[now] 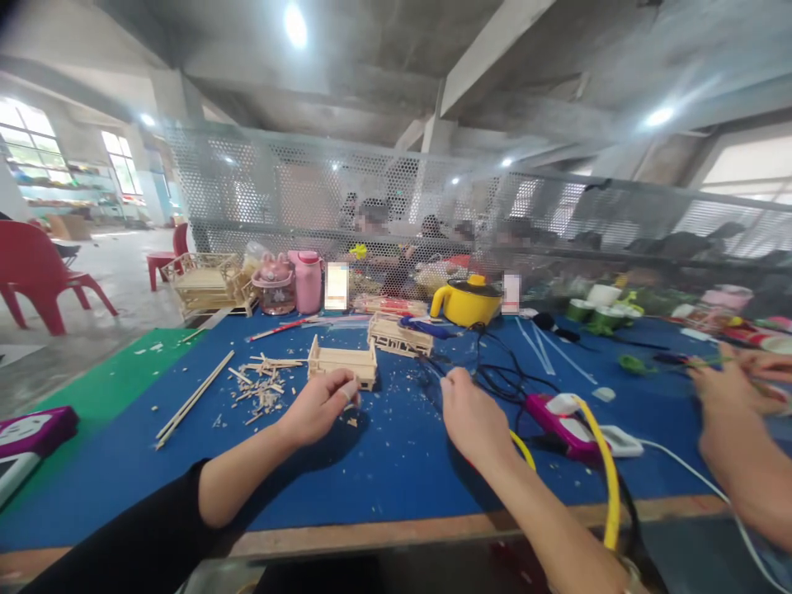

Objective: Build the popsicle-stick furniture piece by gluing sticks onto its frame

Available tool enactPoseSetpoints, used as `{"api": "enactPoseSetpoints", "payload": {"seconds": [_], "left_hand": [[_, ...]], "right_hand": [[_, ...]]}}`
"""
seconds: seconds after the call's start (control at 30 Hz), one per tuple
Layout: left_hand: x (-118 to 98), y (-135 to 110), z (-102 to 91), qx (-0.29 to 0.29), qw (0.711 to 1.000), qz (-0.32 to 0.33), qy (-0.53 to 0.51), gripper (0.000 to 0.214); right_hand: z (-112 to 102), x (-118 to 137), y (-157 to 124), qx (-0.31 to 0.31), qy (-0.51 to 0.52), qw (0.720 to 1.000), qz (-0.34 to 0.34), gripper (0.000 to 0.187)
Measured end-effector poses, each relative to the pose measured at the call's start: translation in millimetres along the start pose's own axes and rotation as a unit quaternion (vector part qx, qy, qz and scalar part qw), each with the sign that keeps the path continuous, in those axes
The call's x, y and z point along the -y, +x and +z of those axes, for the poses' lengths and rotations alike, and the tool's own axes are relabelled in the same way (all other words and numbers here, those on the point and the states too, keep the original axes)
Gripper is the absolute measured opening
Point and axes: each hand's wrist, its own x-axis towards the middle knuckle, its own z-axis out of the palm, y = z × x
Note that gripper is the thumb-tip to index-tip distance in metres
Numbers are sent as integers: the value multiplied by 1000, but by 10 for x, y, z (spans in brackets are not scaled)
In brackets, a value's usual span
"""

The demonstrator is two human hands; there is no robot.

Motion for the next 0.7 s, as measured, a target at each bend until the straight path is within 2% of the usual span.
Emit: {"api": "enactPoseSetpoints", "payload": {"seconds": [0.07,0.1,0.17,0.27,0.3,0.33,0.37,0.47,0.53,0.63,0.7], "left_hand": [[-53,-51,75,28,998,56,5,20],[-80,-76,119,55,995,78,3,18],[-129,-115,200,111,989,94,-16,16],[-184,-139,250,129,987,87,-42,17],[-199,-143,247,121,989,80,-37,17],[-215,-149,237,114,990,74,-25,17],[-231,-157,228,110,991,72,-12,17],[-279,-193,229,127,986,110,-14,16],[-295,-213,260,146,977,147,-48,16],[-284,-214,295,157,973,150,-84,18],[-264,-198,283,161,973,134,-97,20]], "right_hand": [[-73,22,-183,-60,170,983,28,24],[-87,59,-280,-60,269,960,43,27],[-73,175,-465,-29,464,881,85,33],[20,377,-677,11,655,748,104,38],[58,427,-724,21,686,720,99,39],[94,461,-758,25,703,705,92,38],[129,480,-781,25,708,701,83,33],[208,470,-795,37,699,713,42,19],[235,456,-764,104,696,711,-3,29],[233,479,-664,215,676,701,-71,44],[203,517,-576,239,666,701,-87,51]]}}
